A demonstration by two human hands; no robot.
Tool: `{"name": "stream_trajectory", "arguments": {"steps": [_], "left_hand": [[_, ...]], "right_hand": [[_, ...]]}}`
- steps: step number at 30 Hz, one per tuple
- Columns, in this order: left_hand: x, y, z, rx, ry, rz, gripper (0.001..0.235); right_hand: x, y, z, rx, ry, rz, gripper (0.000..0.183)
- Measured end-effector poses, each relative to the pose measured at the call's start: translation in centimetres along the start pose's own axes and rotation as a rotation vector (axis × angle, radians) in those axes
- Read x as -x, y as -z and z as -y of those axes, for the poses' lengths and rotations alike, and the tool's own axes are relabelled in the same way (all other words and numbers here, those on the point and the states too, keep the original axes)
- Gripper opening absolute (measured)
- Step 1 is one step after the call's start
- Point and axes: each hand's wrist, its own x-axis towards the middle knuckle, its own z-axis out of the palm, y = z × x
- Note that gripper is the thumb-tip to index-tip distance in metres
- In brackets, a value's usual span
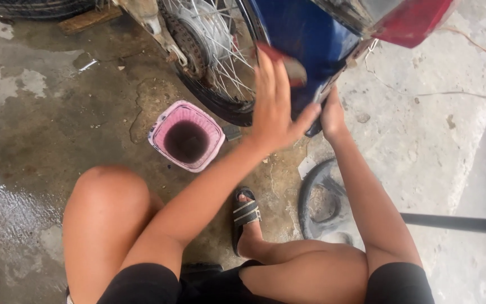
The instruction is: Hand-sanding a motorcycle body panel using wet sandpaper and a bucket of water to smooth the surface.
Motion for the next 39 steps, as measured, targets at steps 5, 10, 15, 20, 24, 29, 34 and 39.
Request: {"name": "stream_trajectory", "arguments": {"steps": [5, 10, 15, 20, 24, 29, 34, 39], "left_hand": [[7.0, -4.0, 1.6, 0.148, -0.132, 0.000, 0.115], [2.1, -1.4, 1.7, 0.204, -0.152, 0.039, 0.116], [-1.3, -0.1, 0.8, 0.176, -0.140, -0.184, 0.108], [8.2, -4.5, 3.3, 0.144, -0.207, 0.004, 0.113], [10.0, -4.3, 4.0, 0.124, -0.189, 0.118, 0.111], [9.8, -2.4, 4.1, 0.122, -0.193, 0.140, 0.103], [10.9, -1.3, 4.7, 0.047, -0.246, 0.164, 0.088], [11.2, -1.7, 6.6, -0.018, -0.270, 0.151, 0.074]], "right_hand": [[1.6, -0.5, 1.0, -0.108, -0.037, -0.052, 0.079], [0.6, -0.3, 0.5, -0.102, -0.032, -0.041, 0.075], [-0.7, 0.2, -1.8, -0.077, 0.009, -0.011, 0.078], [0.3, -0.5, 0.4, -0.079, -0.043, -0.042, 0.078], [-1.1, -0.1, -2.4, -0.090, -0.013, -0.050, 0.080], [-1.5, -0.1, -2.4, -0.066, -0.014, -0.055, 0.080], [-1.9, 0.0, -3.0, -0.038, -0.014, -0.076, 0.077], [-2.0, 0.2, -3.7, -0.005, 0.069, -0.083, 0.079]]}}
